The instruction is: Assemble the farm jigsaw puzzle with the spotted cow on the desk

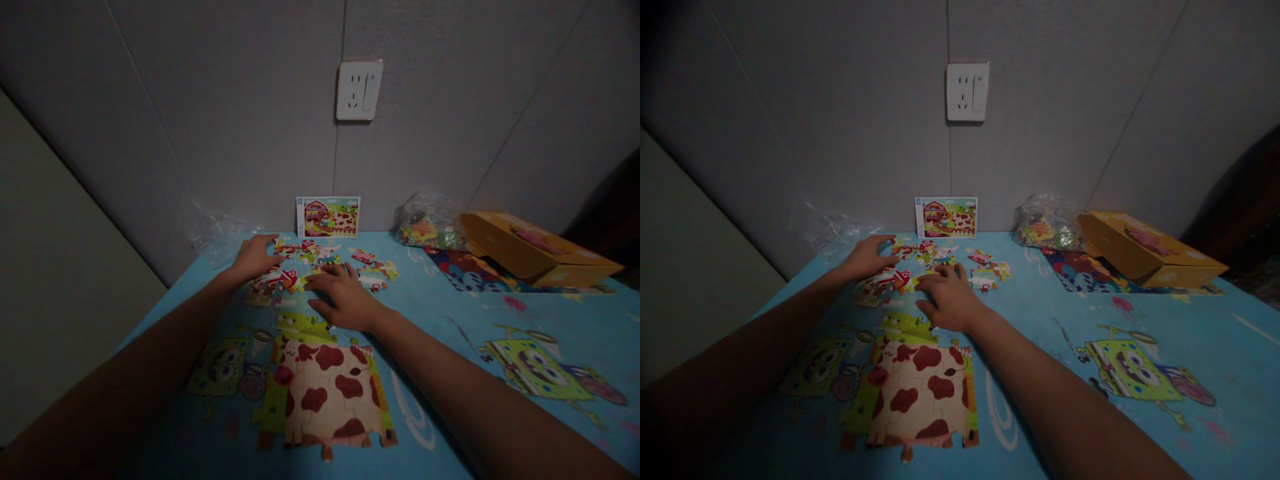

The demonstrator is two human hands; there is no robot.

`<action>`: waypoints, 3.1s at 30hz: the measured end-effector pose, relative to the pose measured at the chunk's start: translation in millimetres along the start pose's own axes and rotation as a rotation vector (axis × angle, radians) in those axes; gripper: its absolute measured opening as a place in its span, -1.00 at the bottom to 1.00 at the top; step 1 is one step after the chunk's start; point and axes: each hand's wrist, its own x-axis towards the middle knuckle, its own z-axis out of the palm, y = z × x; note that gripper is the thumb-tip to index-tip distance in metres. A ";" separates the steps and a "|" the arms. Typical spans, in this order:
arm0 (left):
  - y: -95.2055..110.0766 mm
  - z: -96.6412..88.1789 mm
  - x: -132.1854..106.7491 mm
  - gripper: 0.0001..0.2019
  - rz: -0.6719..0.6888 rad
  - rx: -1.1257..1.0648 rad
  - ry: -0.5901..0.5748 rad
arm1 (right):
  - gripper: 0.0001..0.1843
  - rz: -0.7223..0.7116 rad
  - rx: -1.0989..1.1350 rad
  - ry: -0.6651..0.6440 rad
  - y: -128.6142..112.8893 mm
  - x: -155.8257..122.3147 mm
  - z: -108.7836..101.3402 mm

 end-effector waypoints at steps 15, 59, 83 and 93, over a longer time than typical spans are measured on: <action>19.6 -22.0 -1.1 -0.63 0.130 0.228 -0.015 | -0.63 -0.016 -0.001 0.030 1.0 -0.7 0.3; 17.3 2.9 -40.4 -0.62 0.312 0.192 -0.145 | -0.62 -0.013 -0.025 0.005 1.2 -0.1 1.9; 33.0 5.2 -51.7 -0.49 0.418 0.259 -0.164 | -0.69 0.234 -0.162 0.144 5.7 2.6 -2.8; 27.0 10.4 -45.2 -0.53 0.276 0.290 -0.126 | -0.59 0.249 -0.200 0.111 11.7 4.0 2.2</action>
